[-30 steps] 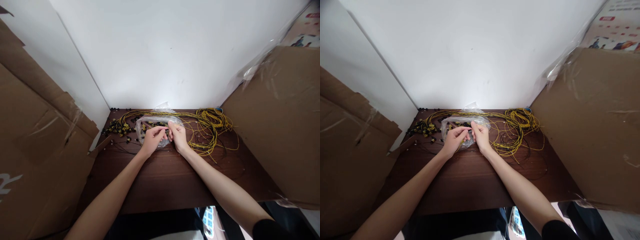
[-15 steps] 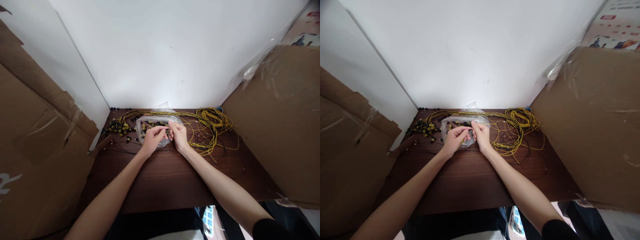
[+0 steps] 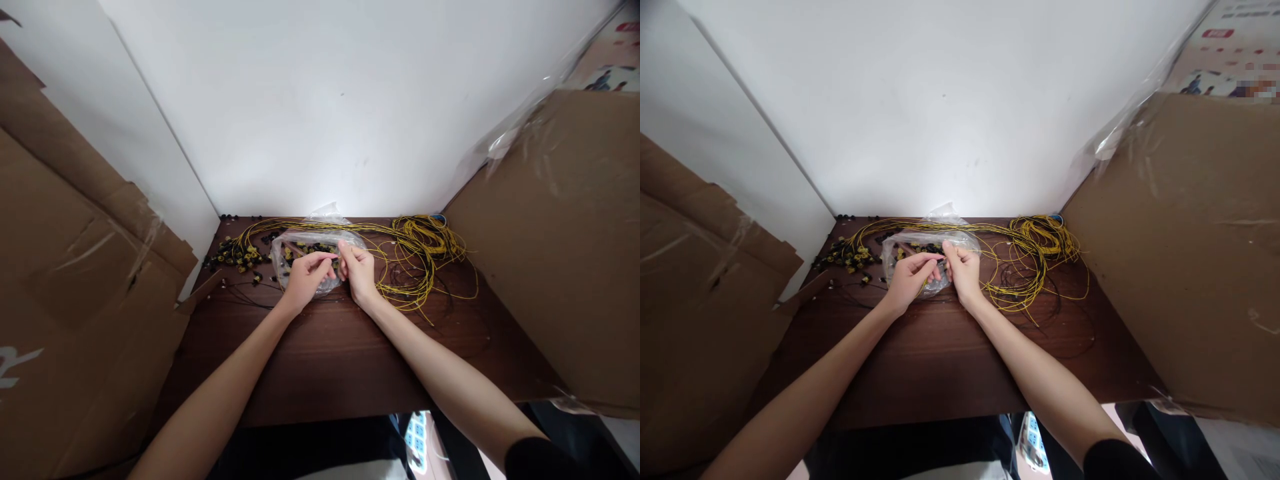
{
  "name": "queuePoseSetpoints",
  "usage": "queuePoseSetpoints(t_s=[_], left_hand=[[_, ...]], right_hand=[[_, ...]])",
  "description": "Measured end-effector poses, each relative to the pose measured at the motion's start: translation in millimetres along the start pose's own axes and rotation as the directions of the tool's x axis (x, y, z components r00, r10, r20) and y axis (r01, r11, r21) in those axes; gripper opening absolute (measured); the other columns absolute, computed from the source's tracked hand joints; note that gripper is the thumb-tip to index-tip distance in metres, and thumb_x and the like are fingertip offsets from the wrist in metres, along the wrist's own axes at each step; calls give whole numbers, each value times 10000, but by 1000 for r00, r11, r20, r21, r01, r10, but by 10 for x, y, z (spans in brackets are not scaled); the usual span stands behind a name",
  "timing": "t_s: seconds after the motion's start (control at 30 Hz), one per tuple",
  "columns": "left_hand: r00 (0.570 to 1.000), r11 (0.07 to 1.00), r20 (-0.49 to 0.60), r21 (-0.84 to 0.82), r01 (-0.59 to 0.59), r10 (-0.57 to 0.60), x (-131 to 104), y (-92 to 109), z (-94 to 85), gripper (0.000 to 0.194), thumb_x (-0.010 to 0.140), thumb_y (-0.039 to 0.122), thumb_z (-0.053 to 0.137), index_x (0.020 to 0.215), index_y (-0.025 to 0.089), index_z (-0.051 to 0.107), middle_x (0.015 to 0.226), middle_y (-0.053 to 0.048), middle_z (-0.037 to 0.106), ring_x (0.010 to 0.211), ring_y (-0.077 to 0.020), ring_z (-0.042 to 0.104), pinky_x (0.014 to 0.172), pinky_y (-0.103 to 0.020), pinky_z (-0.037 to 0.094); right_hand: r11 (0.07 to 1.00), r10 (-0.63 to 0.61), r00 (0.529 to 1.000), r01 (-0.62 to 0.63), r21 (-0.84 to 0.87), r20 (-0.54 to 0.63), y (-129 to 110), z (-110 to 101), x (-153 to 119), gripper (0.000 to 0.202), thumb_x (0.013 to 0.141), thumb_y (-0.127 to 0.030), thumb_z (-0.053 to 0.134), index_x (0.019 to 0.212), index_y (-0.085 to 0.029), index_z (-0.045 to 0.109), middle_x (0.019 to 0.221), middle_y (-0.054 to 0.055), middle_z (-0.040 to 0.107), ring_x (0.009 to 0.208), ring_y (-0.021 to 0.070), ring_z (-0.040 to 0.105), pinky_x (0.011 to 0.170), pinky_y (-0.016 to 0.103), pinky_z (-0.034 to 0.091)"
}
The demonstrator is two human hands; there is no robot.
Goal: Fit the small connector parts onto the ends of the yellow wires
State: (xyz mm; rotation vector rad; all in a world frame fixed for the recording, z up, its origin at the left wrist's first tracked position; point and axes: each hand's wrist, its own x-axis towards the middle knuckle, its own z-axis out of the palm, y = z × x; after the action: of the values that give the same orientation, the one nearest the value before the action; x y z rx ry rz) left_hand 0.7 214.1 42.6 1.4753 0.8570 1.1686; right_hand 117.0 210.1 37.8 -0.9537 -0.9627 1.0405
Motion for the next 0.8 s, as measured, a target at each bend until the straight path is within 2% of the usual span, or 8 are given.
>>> queuePoseSetpoints(t_s=[0.1, 0.33, 0.6, 0.7, 0.8], left_hand=[[1000, 1000, 4, 8, 8, -8, 0, 2, 5, 219, 783, 266, 549, 872, 121, 686, 556, -3, 600, 504, -87, 502, 515, -205, 396], [1000, 1000, 18, 4, 19, -19, -3, -18, 7, 237, 786, 278, 551, 908, 117, 675, 576, -6, 611, 520, -89, 513, 515, -203, 385], [1000, 1000, 1, 19, 10, -10, -5, 16, 8, 212, 782, 253, 541, 867, 119, 681, 555, 4, 596, 500, -85, 499, 512, -204, 389], [1000, 1000, 1, 23, 5, -5, -5, 12, 6, 214, 786, 261, 540, 864, 120, 681, 553, 2, 596, 502, -87, 499, 517, -208, 390], [1000, 999, 19, 30, 12, -13, -5, -6, 5, 230, 789, 279, 549, 894, 122, 681, 564, -4, 607, 512, -92, 508, 522, -212, 391]], right_hand=[[1000, 11, 1000, -11, -3, -9, 4, 0, 3, 526, 731, -544, 609, 406, -185, 404, 334, -67, 347, 293, 51, 303, 347, 221, 204], [990, 48, 995, -36, 139, -82, -40, -8, 44, 541, 718, -524, 631, 418, -195, 324, 336, -82, 304, 293, 50, 298, 348, 215, 217], [1000, 2, 1000, -1, -8, 28, -13, -2, 2, 536, 749, -554, 584, 404, -183, 409, 335, -62, 345, 298, 51, 307, 349, 218, 211], [999, -19, 1000, 20, -51, 8, 1, -1, -6, 524, 731, -559, 600, 414, -183, 420, 340, -62, 356, 307, 52, 306, 353, 218, 207], [1000, -12, 999, 12, 3, -52, 6, -5, 7, 510, 738, -534, 608, 420, -186, 416, 339, -66, 351, 304, 55, 298, 351, 222, 201]])
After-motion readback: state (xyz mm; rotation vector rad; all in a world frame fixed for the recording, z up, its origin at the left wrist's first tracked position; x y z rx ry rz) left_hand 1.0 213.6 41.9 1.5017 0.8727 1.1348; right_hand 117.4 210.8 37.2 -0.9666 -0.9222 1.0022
